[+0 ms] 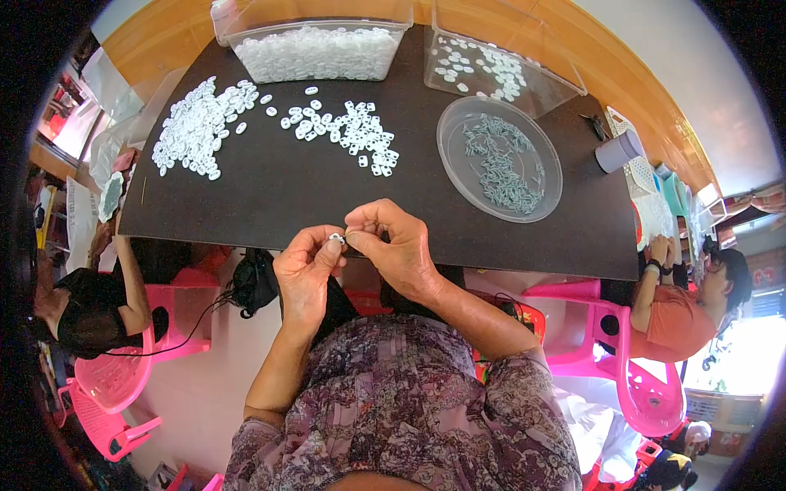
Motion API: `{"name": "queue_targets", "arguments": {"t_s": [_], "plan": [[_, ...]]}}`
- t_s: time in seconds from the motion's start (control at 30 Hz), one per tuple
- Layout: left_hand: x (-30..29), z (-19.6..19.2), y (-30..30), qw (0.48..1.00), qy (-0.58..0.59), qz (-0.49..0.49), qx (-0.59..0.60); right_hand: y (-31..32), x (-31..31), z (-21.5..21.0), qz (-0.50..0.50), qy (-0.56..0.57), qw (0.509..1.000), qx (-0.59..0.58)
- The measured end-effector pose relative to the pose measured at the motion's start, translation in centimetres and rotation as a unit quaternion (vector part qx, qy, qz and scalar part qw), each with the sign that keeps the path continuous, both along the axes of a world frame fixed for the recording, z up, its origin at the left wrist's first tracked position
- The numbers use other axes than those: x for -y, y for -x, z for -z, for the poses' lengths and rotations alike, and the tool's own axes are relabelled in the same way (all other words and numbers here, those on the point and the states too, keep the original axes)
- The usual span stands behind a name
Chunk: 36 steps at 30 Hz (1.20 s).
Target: Manually inserting small metal pins into plastic components.
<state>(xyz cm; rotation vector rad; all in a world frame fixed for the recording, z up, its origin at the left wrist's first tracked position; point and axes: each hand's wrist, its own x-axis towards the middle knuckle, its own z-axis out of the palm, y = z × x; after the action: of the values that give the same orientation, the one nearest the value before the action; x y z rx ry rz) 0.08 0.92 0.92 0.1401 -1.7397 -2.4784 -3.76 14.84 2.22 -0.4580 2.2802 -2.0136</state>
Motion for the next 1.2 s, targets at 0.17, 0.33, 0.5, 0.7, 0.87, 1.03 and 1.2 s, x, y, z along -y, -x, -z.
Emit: {"name": "queue_targets", "arguments": {"t_s": [0.17, 0.33, 0.5, 0.7, 0.87, 1.03, 1.2], "plan": [[0.1, 0.1, 0.0, 0.999, 0.032, -0.002, -0.023, -0.1, 0.2, 0.6, 0.013, 0.020, 1.000, -0.011], [0.1, 0.5, -0.1, 0.998, 0.048, -0.010, -0.031, -0.1, 0.6, 0.9, 0.020, 0.016, 1.000, -0.017], [-0.3, 0.5, -0.3, 0.989, 0.122, -0.048, -0.062, -0.3, 0.5, 0.8, 0.007, -0.024, 0.999, -0.034], [-0.4, 1.0, -0.5, 0.958, 0.243, -0.086, -0.126, -0.4, 0.9, 0.2, 0.011, -0.043, 0.997, -0.069], [-0.2, 1.0, -0.4, 0.956, 0.250, -0.092, -0.122, -0.1, 0.8, 0.3, -0.010, -0.077, 0.993, -0.093], [0.6, 0.4, -0.3, 0.997, 0.074, -0.024, -0.015, -0.1, 1.0, 0.0, -0.016, -0.073, 0.995, -0.066], [0.6, 0.1, -0.3, 0.998, 0.053, -0.017, 0.004, 0.0, 0.8, 0.2, -0.017, -0.076, 0.996, -0.043]]}}
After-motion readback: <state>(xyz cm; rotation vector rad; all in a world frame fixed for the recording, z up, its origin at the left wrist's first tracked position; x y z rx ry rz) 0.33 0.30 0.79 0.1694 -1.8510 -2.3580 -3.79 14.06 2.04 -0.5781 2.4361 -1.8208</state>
